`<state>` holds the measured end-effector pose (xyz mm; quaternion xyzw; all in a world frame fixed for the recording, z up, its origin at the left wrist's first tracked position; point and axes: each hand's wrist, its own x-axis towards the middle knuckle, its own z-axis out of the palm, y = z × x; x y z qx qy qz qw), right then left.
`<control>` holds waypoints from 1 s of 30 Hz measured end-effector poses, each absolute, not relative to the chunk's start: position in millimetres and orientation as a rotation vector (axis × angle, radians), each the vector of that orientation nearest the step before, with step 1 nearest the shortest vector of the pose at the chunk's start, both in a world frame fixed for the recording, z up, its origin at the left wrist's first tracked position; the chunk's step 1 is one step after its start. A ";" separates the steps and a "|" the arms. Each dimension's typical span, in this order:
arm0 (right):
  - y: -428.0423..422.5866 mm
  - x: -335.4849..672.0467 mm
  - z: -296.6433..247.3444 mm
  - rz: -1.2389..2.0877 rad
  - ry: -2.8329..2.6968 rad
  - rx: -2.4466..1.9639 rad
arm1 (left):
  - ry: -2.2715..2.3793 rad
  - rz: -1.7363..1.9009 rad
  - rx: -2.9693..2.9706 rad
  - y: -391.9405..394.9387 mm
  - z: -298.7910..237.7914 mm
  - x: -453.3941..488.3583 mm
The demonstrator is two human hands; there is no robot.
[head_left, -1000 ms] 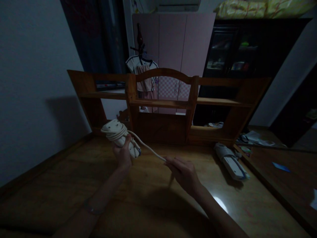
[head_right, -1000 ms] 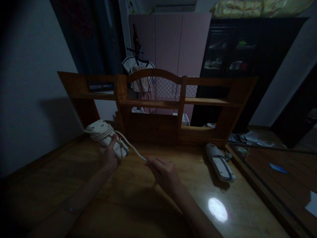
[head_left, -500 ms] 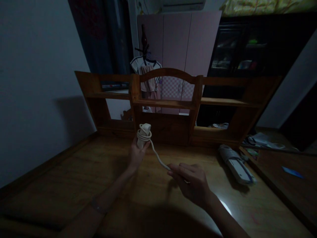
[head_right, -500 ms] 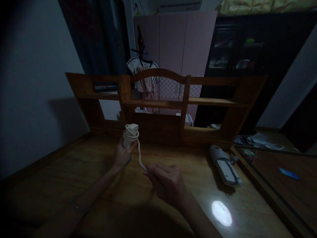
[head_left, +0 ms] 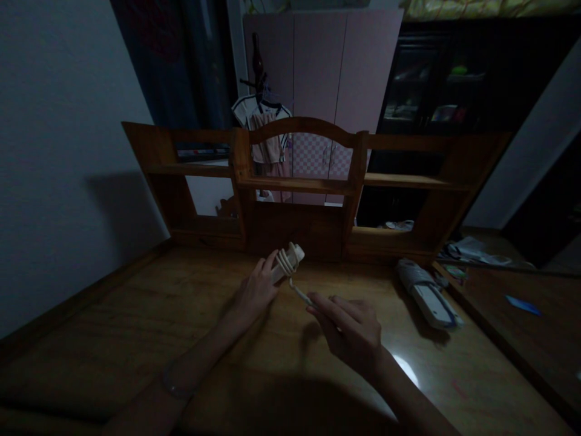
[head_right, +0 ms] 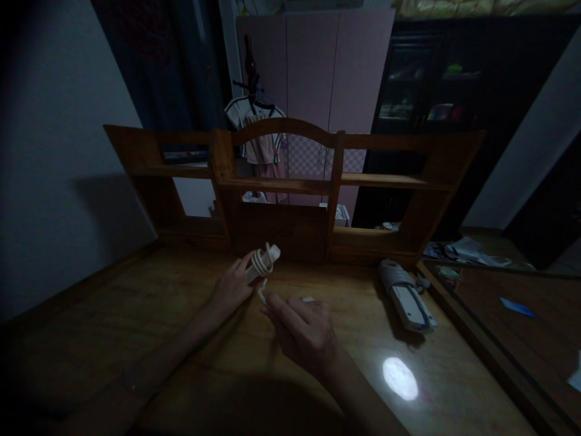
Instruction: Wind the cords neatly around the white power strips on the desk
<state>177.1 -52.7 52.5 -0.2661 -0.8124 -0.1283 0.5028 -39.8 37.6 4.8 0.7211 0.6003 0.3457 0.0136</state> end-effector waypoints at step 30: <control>-31.2 214.3 74.2 -0.340 -1.785 -0.855 | 0.978 0.757 3.064 1.5 -0.3 -11.4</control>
